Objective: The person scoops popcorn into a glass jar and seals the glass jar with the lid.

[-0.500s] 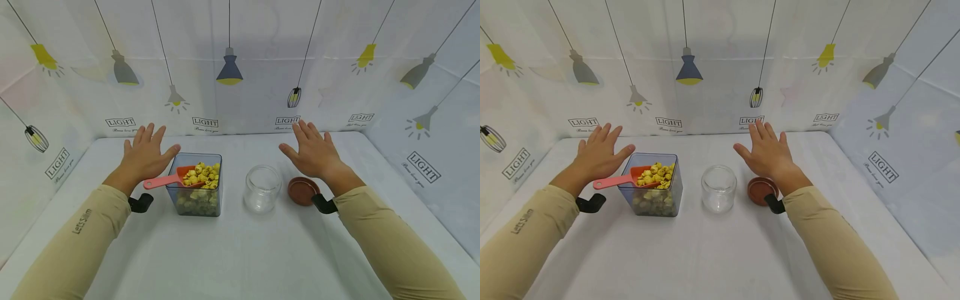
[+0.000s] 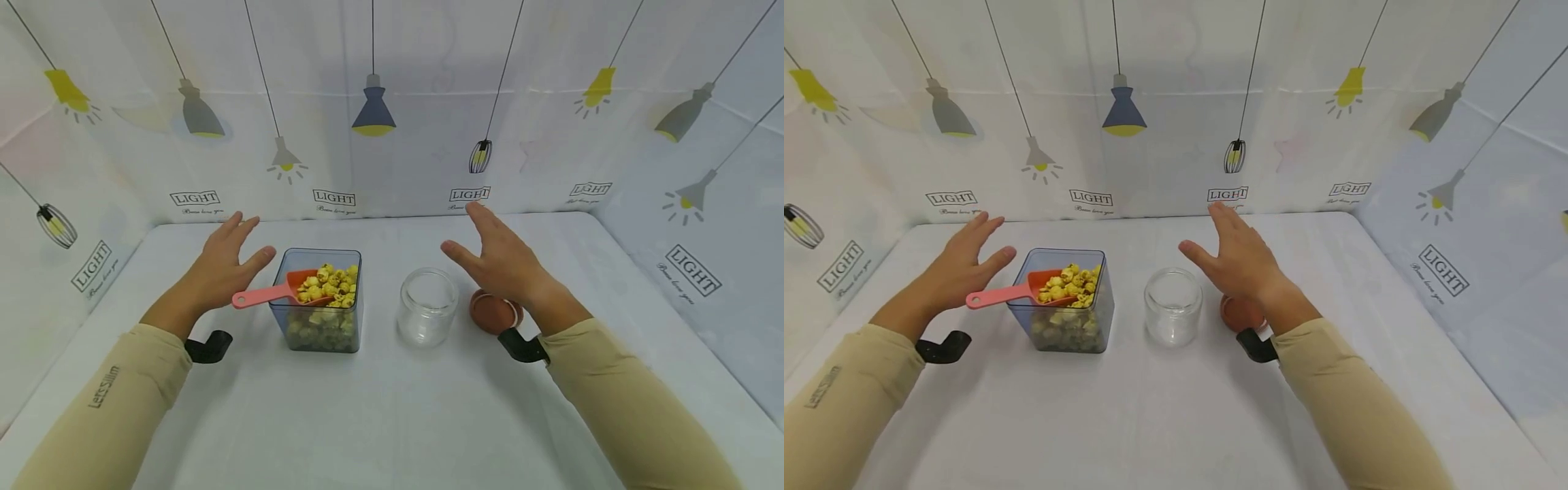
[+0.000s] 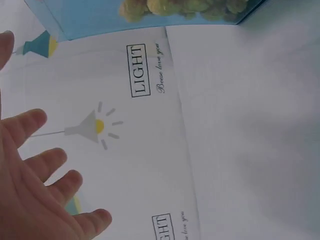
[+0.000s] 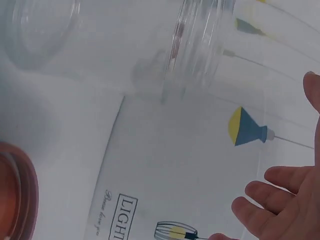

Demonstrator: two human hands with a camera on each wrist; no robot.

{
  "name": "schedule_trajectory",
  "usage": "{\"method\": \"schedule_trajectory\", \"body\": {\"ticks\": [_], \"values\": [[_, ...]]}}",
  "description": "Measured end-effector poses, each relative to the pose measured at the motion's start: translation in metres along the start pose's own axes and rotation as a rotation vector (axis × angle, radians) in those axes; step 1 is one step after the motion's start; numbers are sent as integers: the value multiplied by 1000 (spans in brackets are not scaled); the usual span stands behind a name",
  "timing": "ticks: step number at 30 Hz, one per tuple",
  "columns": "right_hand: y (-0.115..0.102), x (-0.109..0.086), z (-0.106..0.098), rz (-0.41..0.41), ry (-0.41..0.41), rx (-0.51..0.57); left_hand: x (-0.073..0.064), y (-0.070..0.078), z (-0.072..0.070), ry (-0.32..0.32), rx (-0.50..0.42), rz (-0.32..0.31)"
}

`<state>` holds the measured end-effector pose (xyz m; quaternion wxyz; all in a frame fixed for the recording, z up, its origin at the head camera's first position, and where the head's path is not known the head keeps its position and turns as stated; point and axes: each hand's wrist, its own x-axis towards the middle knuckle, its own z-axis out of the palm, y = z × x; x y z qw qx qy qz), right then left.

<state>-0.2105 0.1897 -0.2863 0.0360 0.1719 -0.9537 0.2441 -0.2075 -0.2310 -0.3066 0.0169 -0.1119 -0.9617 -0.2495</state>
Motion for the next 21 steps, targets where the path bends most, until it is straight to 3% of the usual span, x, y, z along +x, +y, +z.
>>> {"method": "schedule_trajectory", "body": {"ticks": [5, 12, 17, 21], "values": [[-13, -5, 12, -48, 36, 89, -15, -4, 3, 3, -78, -23], [-33, -14, 28, -72, -17, 210, -36, -12, 14, 1, -225, -72], [-44, -14, 39, -119, -28, 197, -49, -18, 20, 42, -330, 10], [-53, -11, 44, -132, -52, 181, -56, -19, 19, 22, -430, 67]]}}
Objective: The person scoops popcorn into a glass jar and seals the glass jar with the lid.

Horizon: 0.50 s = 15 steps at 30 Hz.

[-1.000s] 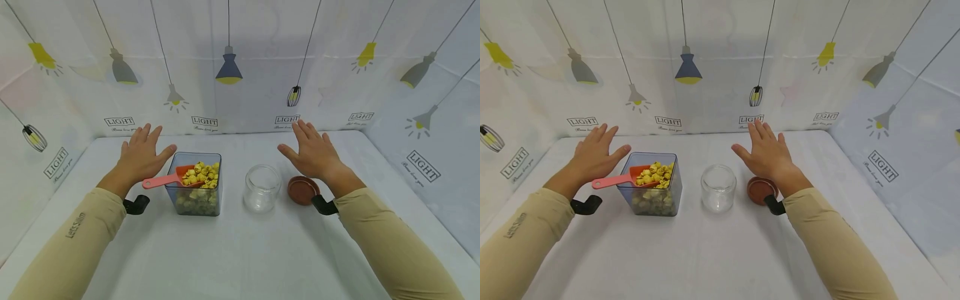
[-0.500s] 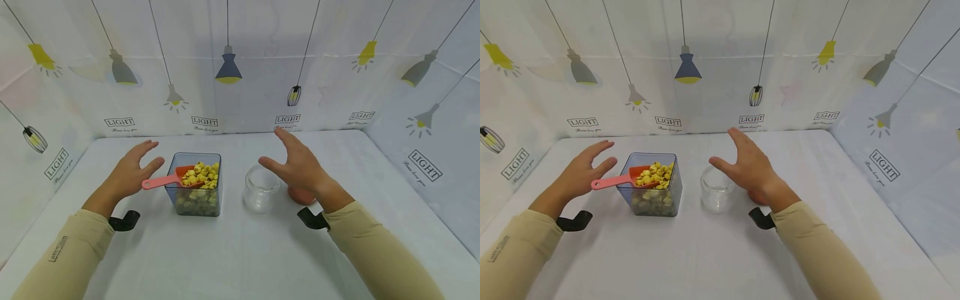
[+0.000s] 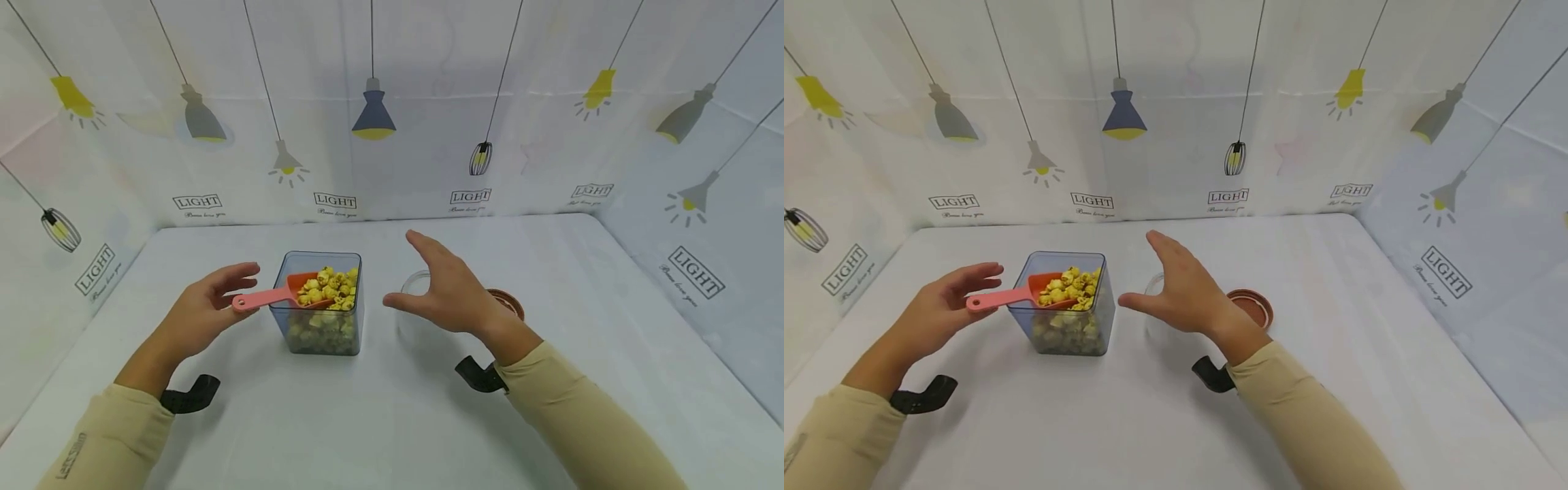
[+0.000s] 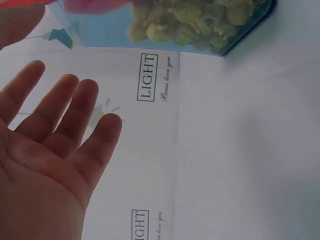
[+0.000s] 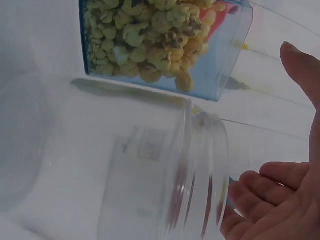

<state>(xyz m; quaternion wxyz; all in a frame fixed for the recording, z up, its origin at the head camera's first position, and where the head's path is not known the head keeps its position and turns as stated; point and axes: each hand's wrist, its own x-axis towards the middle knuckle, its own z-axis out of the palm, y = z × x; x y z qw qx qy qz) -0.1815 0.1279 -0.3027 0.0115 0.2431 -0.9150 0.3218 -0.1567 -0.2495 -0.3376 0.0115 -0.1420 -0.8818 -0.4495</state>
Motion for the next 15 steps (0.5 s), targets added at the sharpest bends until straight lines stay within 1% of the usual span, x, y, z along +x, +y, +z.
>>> {"method": "schedule_trajectory", "body": {"ticks": [3, 7, 10, 15], "values": [[-7, 5, 5, -3, -30, 5, -5, 3, 0, -31, -37, -15], [-16, 12, 11, -20, -49, 14, -7, 5, 2, -30, -72, 12], [-21, 17, 16, -26, -60, 21, -10, 7, 4, 0, -94, 25], [-28, 24, 26, -9, -106, 32, -13, 10, 6, 74, -62, 22]]}}
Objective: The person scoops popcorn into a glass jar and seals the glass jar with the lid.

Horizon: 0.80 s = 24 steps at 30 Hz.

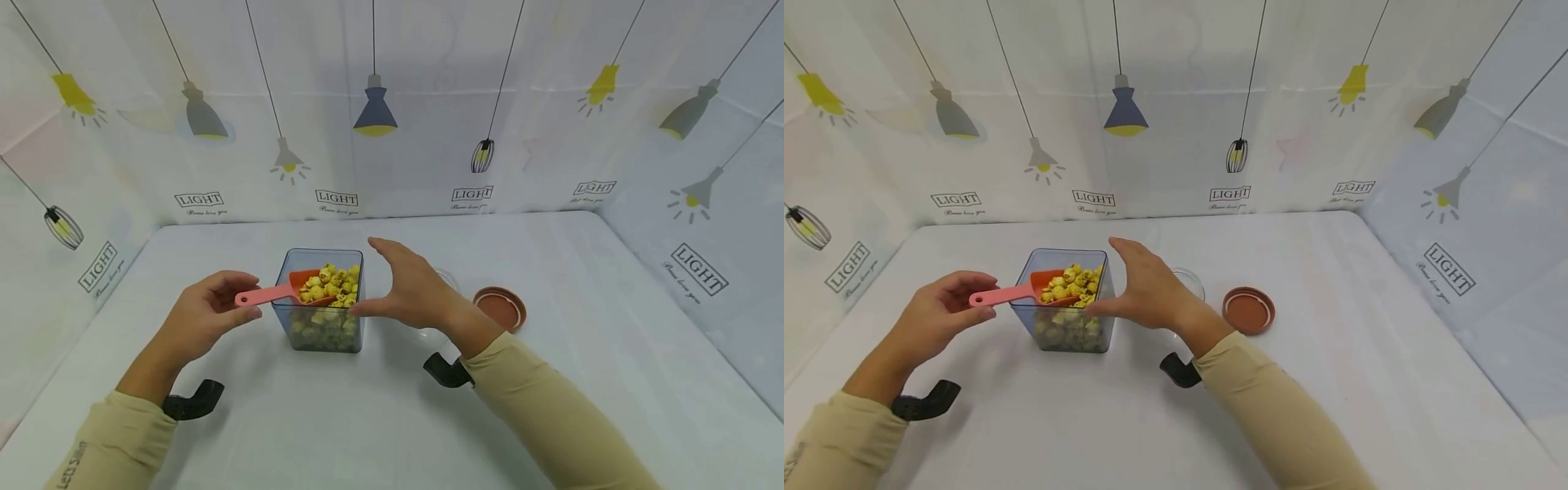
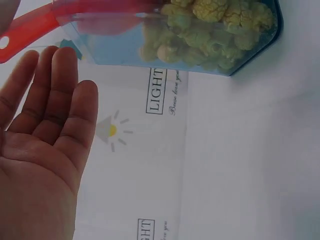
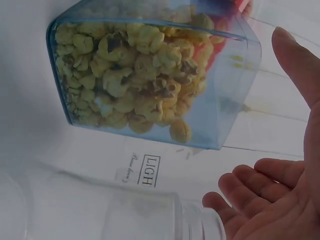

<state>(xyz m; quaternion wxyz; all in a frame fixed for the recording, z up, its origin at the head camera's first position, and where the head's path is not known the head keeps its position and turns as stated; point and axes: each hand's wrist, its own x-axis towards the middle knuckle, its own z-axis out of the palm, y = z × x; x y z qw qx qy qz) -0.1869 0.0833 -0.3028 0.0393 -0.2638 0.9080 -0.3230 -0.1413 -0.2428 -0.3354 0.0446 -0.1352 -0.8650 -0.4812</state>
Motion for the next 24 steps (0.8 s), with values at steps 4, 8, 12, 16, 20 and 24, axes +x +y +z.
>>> {"method": "schedule_trajectory", "body": {"ticks": [4, 8, 12, 16, 20, 24], "values": [[-2, 6, 5, 8, -31, -3, 2, 0, 1, 37, 30, 13], [-1, 11, 9, 8, -58, 5, 3, 0, 0, 52, 55, -3], [-2, 15, 10, 9, -97, 10, 7, 2, -4, 45, 107, -32], [-5, 18, 9, 13, -125, 4, 14, 9, -11, 23, 152, -67], [-7, 19, 6, 5, -144, -3, 23, 17, -18, -9, 197, -75], [-7, 20, 6, 1, -161, -4, 34, 24, -25, -49, 245, -71]]}}
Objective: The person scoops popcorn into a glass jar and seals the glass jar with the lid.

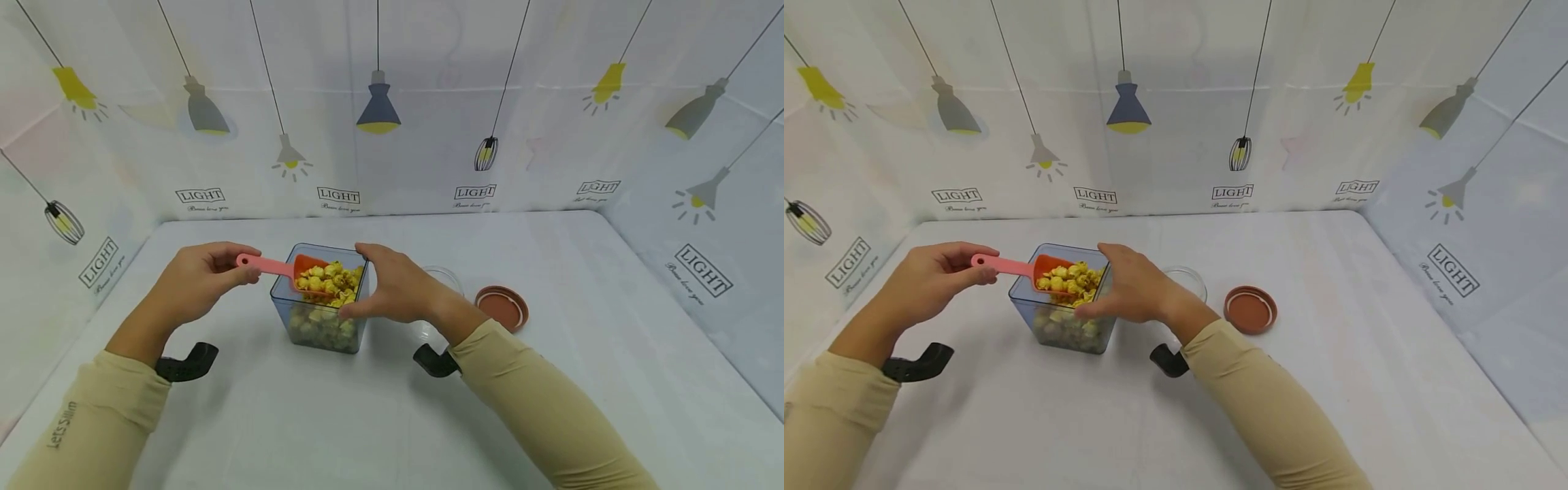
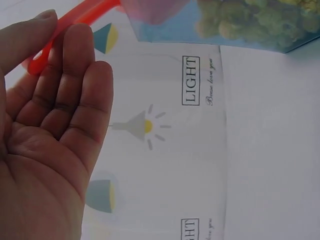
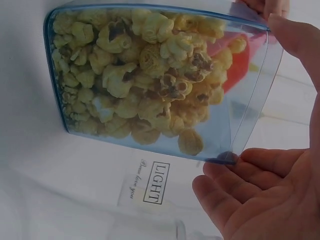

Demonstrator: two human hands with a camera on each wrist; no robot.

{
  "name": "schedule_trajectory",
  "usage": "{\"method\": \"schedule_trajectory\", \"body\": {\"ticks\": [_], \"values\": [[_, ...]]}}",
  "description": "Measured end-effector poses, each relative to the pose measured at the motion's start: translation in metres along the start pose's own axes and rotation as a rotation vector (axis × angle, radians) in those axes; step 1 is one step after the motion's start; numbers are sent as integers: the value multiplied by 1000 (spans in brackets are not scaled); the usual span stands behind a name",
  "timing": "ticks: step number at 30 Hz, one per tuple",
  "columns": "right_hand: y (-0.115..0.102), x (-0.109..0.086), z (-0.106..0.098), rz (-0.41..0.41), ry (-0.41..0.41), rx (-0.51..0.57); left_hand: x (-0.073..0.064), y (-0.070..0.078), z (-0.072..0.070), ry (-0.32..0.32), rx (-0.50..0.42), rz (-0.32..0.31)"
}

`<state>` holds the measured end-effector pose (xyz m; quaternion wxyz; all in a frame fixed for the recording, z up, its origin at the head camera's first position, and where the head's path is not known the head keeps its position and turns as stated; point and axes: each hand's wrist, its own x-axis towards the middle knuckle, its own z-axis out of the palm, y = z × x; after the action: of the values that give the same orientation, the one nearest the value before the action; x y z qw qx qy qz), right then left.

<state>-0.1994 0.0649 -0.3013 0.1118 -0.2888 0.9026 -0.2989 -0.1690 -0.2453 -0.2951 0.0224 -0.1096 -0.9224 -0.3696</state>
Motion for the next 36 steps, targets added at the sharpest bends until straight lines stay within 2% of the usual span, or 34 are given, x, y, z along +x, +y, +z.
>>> {"method": "schedule_trajectory", "body": {"ticks": [6, 11, 16, 23, 30, 36], "values": [[0, 1, -2, -20, -14, -16, 18, 14, -16, -79, 85, -2], [1, 2, -2, -29, -18, -12, 33, 21, -20, -146, 112, -22], [2, 4, 0, -35, -28, -7, 44, 18, -17, -192, 54, -37], [0, 4, -1, -31, -24, -9, 51, 6, -14, -213, -42, -61], [2, 4, -1, -32, -21, 0, 46, -9, -8, -205, -167, -102], [3, 3, 0, -32, -18, 10, 45, -18, 1, -190, -307, -85]]}}
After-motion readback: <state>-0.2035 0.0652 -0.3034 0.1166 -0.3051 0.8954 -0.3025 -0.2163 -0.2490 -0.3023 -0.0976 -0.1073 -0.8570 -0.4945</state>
